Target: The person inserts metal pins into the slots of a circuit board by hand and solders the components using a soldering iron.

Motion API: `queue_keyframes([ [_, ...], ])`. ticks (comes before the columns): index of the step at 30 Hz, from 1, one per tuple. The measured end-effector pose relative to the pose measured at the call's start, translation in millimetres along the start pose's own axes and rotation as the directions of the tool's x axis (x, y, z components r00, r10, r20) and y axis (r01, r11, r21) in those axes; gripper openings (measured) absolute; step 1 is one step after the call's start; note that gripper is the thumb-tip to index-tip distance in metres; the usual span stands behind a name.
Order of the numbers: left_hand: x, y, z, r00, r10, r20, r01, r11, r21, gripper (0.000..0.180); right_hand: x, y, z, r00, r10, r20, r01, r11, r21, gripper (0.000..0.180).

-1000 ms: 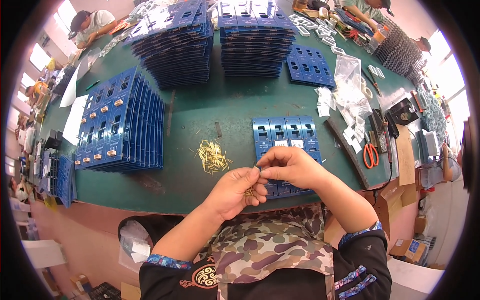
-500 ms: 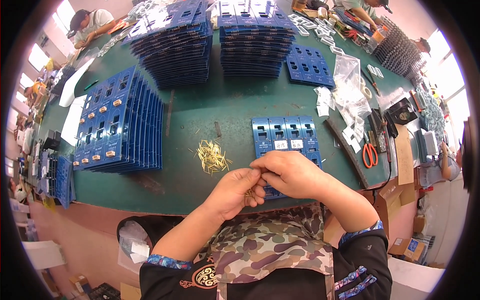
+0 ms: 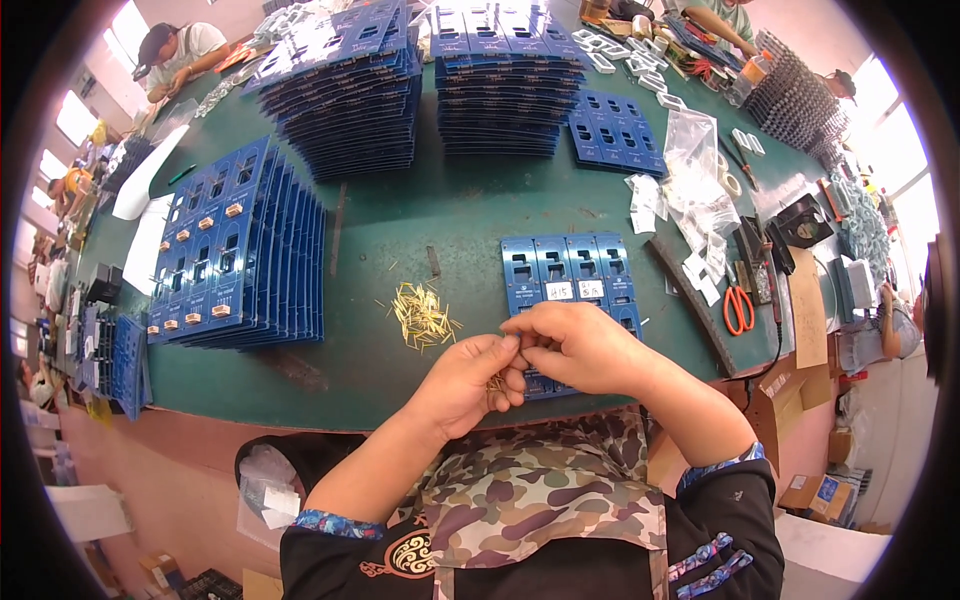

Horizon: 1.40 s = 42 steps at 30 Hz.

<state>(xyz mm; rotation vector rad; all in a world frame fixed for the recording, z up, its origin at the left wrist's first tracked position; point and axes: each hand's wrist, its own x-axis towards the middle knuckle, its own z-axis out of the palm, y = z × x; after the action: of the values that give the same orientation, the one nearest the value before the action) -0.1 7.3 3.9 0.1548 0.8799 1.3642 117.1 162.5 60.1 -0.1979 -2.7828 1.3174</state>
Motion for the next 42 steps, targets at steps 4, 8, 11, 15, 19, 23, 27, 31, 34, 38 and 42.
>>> queue_keyframes([
  [4, -0.3, 0.8, -1.4, 1.0, 0.015, 0.01, -0.015, 1.0, -0.011, 0.026, 0.8, -4.0, -2.0, 0.997, 0.073, 0.018, -0.075, 0.99, 0.119, 0.027],
  [8, -0.5, 1.1, -3.4, 1.0, 0.008, 0.022, -0.008, 1.0, 0.005, 0.025, 1.8, -2.2, -1.4, 0.999, -0.03, 0.035, 0.03, 0.999, 0.014, 0.026],
  [11, -1.4, 1.7, -4.3, 1.0, 0.002, 0.031, -0.002, 1.0, -0.004, 0.024, 3.1, -2.2, -2.1, 0.996, -0.064, 0.063, 0.065, 0.998, -0.007, 0.026],
  [15, -2.6, 3.2, -0.7, 1.0, 0.011, -0.02, -0.012, 0.999, -0.036, 0.025, 6.5, -5.0, -1.5, 0.993, -0.084, 0.089, 0.089, 0.994, -0.062, 0.028],
  [19, -3.1, 4.0, -3.8, 1.0, 0.027, -0.012, -0.027, 0.999, -0.024, 0.025, 7.7, -3.6, 0.1, 0.99, -0.118, 0.078, 0.122, 0.991, -0.049, 0.027],
  [23, -1.6, 1.7, -8.9, 0.995, 0.083, 0.045, -0.08, 0.994, -0.077, 0.024, 10.3, 0.2, 7.7, 0.988, -0.152, -0.006, 0.152, 0.988, -0.035, 0.029],
  [27, -4.4, 4.5, -6.9, 0.995, 0.092, 0.035, -0.086, 0.988, -0.129, 0.025, 10.4, -2.7, 11.6, 0.995, -0.091, -0.043, 0.092, 0.996, 0.009, 0.03],
  [31, -5.0, 2.0, -8.0, 0.996, 0.083, -0.018, -0.085, 0.986, -0.141, 0.022, 12.0, -0.5, 16.1, 0.992, -0.076, -0.104, 0.08, 0.996, 0.044, 0.03],
  [34, -5.4, 1.4, -10.1, 0.997, 0.082, -0.007, -0.082, 0.982, -0.169, 0.023, 14.6, -0.3, 17.4, 0.987, -0.08, -0.14, 0.087, 0.995, 0.05, 0.028],
  [38, -11.4, 10.7, -15.0, 0.982, 0.158, -0.101, -0.177, 0.961, -0.212, 0.023, 17.5, 5.6, 12.7, 0.975, -0.151, -0.164, 0.141, 0.987, -0.072, 0.023],
  [42, -15.7, 17.6, -20.7, 0.967, 0.175, -0.185, -0.225, 0.928, -0.297, 0.024, 10.2, 9.4, 8.9, 0.965, -0.261, 0.019, 0.256, 0.925, -0.28, 0.016],
])
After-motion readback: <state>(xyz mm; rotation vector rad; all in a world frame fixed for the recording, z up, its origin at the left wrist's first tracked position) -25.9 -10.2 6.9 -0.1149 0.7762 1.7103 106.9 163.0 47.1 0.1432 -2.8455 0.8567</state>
